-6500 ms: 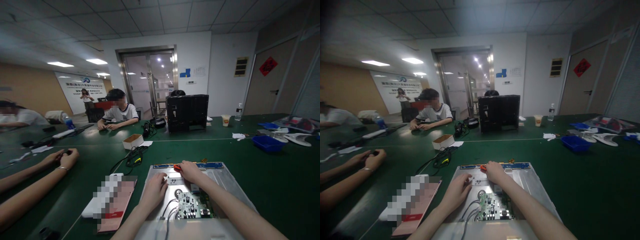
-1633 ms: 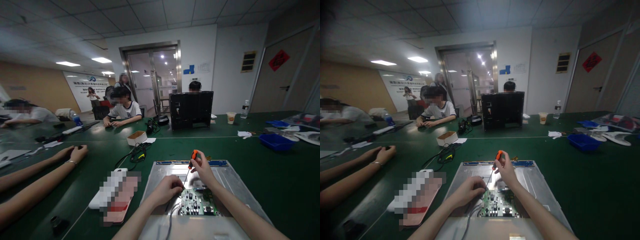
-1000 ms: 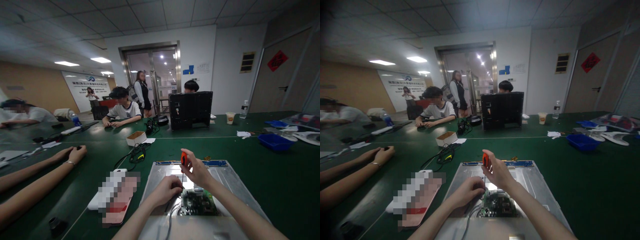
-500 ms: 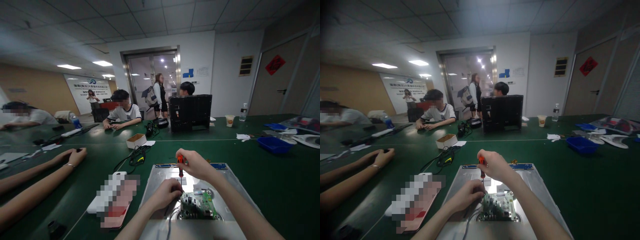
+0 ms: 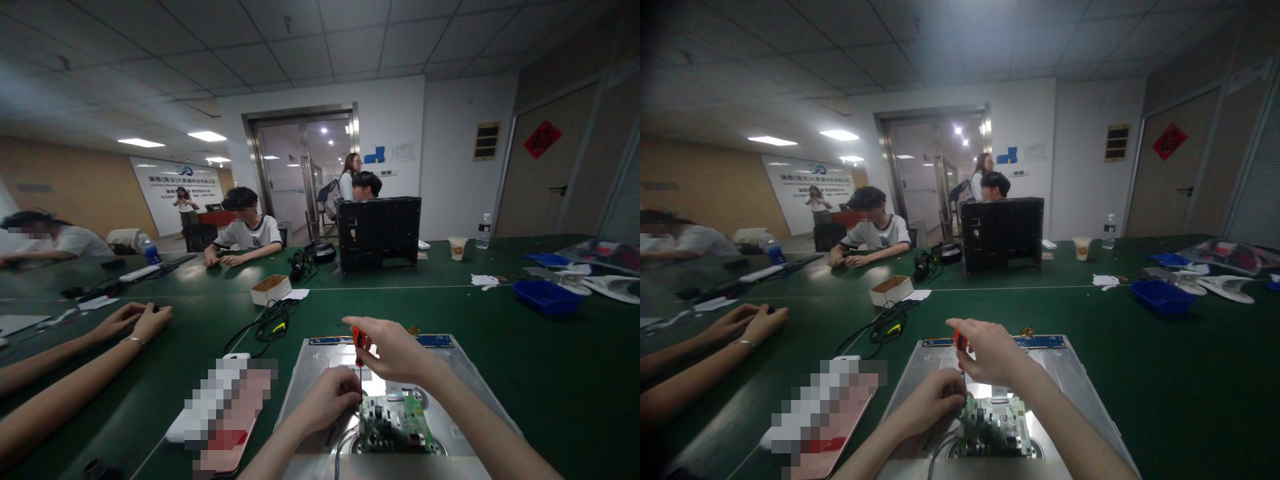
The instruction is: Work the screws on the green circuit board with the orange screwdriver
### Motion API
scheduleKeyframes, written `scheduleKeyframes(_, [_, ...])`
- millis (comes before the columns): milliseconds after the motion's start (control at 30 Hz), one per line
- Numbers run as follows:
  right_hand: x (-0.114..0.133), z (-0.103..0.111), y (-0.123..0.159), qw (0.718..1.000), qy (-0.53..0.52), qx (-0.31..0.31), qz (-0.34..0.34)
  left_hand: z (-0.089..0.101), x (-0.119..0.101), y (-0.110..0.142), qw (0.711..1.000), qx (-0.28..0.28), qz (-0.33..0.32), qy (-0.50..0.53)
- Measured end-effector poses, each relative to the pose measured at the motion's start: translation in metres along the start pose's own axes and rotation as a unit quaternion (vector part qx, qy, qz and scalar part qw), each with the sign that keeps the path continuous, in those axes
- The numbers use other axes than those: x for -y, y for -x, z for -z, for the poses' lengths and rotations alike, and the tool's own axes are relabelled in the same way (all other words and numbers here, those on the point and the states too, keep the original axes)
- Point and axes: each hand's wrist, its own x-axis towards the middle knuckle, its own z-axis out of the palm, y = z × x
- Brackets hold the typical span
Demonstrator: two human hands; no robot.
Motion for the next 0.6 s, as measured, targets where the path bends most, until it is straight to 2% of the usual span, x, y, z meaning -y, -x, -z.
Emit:
scheduleKeyframes(300, [0.0019,0.0046,0.0019,1.0,0.027,0.014,-0.003,0.0015,-0.0021,0.0005,1.0,0.011,0.008,-0.013])
scheduleKeyframes(600, [0.0095,0.0051,0.0013,0.999,0.048,0.018,-0.018,-0.0001,0.0024,-0.0011,1.0,0.008,-0.002,0.023])
